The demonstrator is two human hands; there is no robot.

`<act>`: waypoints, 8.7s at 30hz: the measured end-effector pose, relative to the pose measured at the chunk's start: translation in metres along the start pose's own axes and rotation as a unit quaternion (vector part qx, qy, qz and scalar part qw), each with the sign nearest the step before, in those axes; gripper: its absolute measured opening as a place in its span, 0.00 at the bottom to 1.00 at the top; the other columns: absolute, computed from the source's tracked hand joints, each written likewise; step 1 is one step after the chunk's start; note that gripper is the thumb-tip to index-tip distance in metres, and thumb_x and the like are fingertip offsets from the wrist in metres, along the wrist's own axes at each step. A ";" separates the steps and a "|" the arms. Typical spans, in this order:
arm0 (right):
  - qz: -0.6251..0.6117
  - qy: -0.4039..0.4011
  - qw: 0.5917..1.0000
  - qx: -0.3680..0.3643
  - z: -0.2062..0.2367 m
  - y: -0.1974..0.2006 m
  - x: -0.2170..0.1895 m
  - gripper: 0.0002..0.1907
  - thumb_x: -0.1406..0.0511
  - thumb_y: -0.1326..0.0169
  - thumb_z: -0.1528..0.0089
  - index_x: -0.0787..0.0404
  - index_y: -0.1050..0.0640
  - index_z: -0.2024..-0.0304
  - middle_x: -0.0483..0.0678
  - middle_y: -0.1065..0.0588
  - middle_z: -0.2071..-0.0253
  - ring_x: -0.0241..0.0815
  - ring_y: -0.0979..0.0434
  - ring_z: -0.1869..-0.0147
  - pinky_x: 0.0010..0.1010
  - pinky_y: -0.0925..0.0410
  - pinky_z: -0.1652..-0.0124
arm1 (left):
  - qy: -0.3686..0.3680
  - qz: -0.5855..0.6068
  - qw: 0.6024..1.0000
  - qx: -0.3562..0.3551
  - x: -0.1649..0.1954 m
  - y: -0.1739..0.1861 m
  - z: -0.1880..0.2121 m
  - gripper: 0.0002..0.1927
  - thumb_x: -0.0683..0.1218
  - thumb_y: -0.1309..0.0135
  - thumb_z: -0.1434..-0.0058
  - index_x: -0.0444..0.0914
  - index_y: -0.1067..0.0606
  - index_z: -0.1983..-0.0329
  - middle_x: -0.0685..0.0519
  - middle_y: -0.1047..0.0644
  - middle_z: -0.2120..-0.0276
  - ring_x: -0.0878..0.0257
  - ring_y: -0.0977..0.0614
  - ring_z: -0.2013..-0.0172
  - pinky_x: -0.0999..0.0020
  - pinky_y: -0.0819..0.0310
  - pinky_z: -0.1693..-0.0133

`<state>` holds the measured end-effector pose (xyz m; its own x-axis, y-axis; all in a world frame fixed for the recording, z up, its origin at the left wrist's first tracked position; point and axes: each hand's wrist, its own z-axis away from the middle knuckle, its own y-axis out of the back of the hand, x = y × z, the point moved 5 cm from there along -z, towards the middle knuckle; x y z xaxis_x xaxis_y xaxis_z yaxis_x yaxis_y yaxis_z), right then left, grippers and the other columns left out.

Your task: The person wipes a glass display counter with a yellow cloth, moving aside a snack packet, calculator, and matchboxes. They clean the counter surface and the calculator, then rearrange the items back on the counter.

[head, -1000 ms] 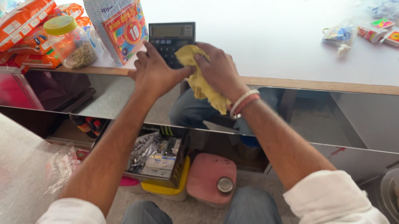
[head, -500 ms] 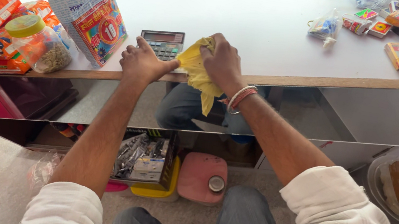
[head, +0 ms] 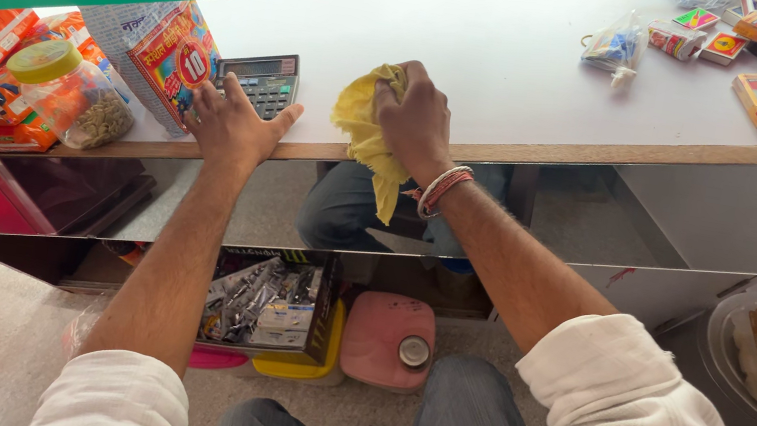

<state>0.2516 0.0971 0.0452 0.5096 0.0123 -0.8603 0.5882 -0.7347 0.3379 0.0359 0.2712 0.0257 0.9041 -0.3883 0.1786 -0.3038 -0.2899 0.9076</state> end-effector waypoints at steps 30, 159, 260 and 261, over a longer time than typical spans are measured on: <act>0.244 0.183 0.912 0.275 0.016 0.231 0.072 0.11 0.63 0.45 0.35 0.62 0.26 0.54 0.57 0.24 0.58 0.62 0.23 0.52 0.54 0.34 0.54 | -0.346 0.370 0.862 0.029 0.309 0.000 0.069 0.14 0.44 0.41 0.37 0.38 0.21 0.49 0.44 0.21 0.47 0.45 0.20 0.46 0.52 0.27 0.44; 0.385 0.099 0.891 0.219 -0.015 0.253 0.124 0.27 0.60 0.42 0.40 0.66 0.25 0.41 0.60 0.24 0.56 0.61 0.24 0.51 0.55 0.33 0.52 | -0.331 0.303 0.893 0.030 0.330 -0.021 0.058 0.07 0.45 0.37 0.42 0.42 0.16 0.61 0.47 0.19 0.62 0.50 0.18 0.57 0.55 0.25 0.53; 0.243 0.064 0.916 0.312 -0.003 0.266 0.113 0.33 0.69 0.42 0.43 0.63 0.38 0.37 0.61 0.30 0.49 0.63 0.29 0.42 0.55 0.36 0.48 | -0.473 0.226 0.849 -0.068 0.482 -0.020 0.013 0.15 0.52 0.38 0.41 0.46 0.19 0.52 0.51 0.19 0.52 0.55 0.21 0.46 0.47 0.37 0.45; 0.241 0.063 0.918 0.307 -0.003 0.266 0.112 0.36 0.68 0.41 0.43 0.64 0.40 0.34 0.62 0.30 0.48 0.64 0.29 0.42 0.56 0.36 0.47 | -0.437 0.247 0.861 -0.089 0.471 -0.016 0.010 0.17 0.53 0.38 0.40 0.45 0.20 0.50 0.51 0.18 0.53 0.55 0.20 0.47 0.48 0.38 0.45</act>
<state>0.4665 -0.0950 0.0398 0.7099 -0.3649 -0.6024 -0.1703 -0.9189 0.3558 0.4641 0.0839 0.0911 0.0842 -0.9576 0.2756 -0.4644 0.2070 0.8611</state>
